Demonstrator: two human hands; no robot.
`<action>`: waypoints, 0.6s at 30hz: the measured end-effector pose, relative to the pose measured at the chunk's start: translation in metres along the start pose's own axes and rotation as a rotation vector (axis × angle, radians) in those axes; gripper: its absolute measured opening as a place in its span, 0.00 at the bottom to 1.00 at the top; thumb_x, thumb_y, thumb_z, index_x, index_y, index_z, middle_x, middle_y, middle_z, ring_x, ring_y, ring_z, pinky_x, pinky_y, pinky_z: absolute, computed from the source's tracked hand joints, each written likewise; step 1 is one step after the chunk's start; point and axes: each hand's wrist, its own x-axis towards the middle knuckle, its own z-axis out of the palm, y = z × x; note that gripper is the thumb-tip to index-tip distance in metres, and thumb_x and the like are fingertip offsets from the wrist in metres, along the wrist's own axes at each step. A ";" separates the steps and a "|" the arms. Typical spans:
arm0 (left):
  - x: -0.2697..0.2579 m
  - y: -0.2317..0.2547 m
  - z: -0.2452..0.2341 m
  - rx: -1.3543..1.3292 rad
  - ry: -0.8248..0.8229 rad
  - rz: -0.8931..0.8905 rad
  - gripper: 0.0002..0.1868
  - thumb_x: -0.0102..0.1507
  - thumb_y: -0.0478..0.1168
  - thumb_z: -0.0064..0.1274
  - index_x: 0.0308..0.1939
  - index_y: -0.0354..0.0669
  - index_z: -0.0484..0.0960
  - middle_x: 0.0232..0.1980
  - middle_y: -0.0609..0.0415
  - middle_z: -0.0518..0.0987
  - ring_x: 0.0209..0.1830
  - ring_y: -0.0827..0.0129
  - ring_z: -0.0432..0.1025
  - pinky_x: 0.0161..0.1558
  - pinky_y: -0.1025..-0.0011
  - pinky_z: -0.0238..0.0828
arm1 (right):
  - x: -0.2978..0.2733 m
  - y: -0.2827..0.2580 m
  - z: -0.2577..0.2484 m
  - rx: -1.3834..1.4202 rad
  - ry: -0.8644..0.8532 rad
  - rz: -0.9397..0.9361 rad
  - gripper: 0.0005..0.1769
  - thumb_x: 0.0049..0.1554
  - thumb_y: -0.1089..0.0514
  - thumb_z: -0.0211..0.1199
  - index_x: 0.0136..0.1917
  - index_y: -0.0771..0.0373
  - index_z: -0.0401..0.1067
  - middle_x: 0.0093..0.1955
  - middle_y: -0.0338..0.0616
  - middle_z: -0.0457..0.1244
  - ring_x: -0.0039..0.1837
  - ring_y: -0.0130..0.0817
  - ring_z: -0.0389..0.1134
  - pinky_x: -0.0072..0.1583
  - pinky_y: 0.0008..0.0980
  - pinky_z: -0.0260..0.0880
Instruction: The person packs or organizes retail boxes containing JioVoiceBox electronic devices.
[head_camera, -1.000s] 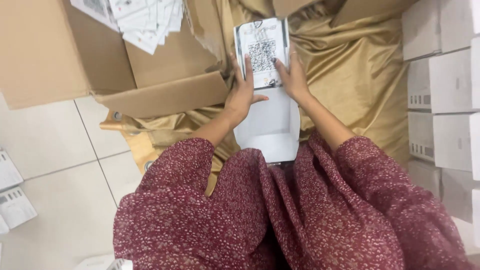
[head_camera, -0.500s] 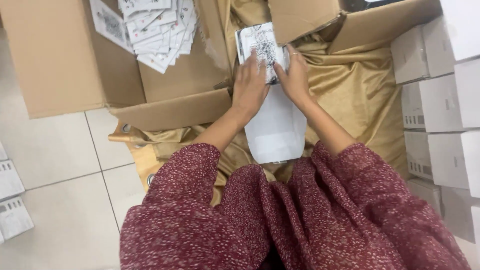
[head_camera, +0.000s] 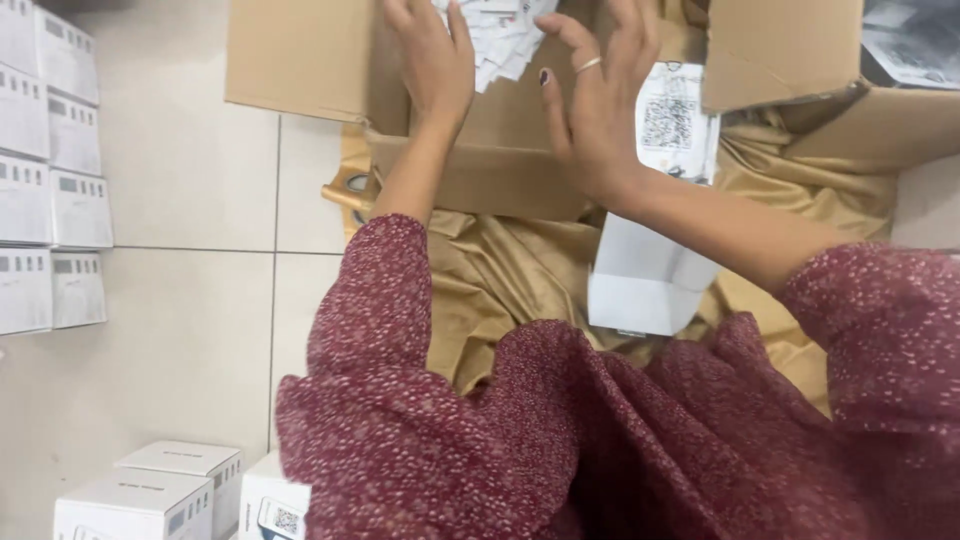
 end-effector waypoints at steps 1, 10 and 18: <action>0.006 -0.019 0.000 -0.068 -0.014 -0.170 0.23 0.70 0.44 0.50 0.64 0.37 0.66 0.69 0.36 0.62 0.66 0.42 0.65 0.64 0.52 0.61 | 0.004 0.002 0.016 -0.421 0.066 -0.188 0.23 0.68 0.62 0.59 0.75 0.59 0.63 0.80 0.54 0.43 0.83 0.50 0.43 0.82 0.53 0.36; 0.011 -0.145 0.104 -0.200 -0.096 -0.346 0.33 0.61 0.37 0.57 0.70 0.38 0.65 0.71 0.34 0.66 0.70 0.40 0.65 0.69 0.56 0.63 | 0.005 0.041 0.131 -0.439 -0.461 -0.105 0.22 0.66 0.53 0.53 0.71 0.60 0.69 0.78 0.56 0.53 0.80 0.52 0.52 0.79 0.59 0.43; 0.027 -0.107 0.127 0.018 0.067 -0.313 0.35 0.57 0.37 0.61 0.68 0.42 0.68 0.72 0.23 0.59 0.72 0.33 0.58 0.71 0.53 0.60 | 0.026 0.048 0.135 -0.219 -0.442 -0.064 0.19 0.64 0.52 0.57 0.62 0.66 0.73 0.65 0.55 0.63 0.67 0.52 0.63 0.70 0.55 0.54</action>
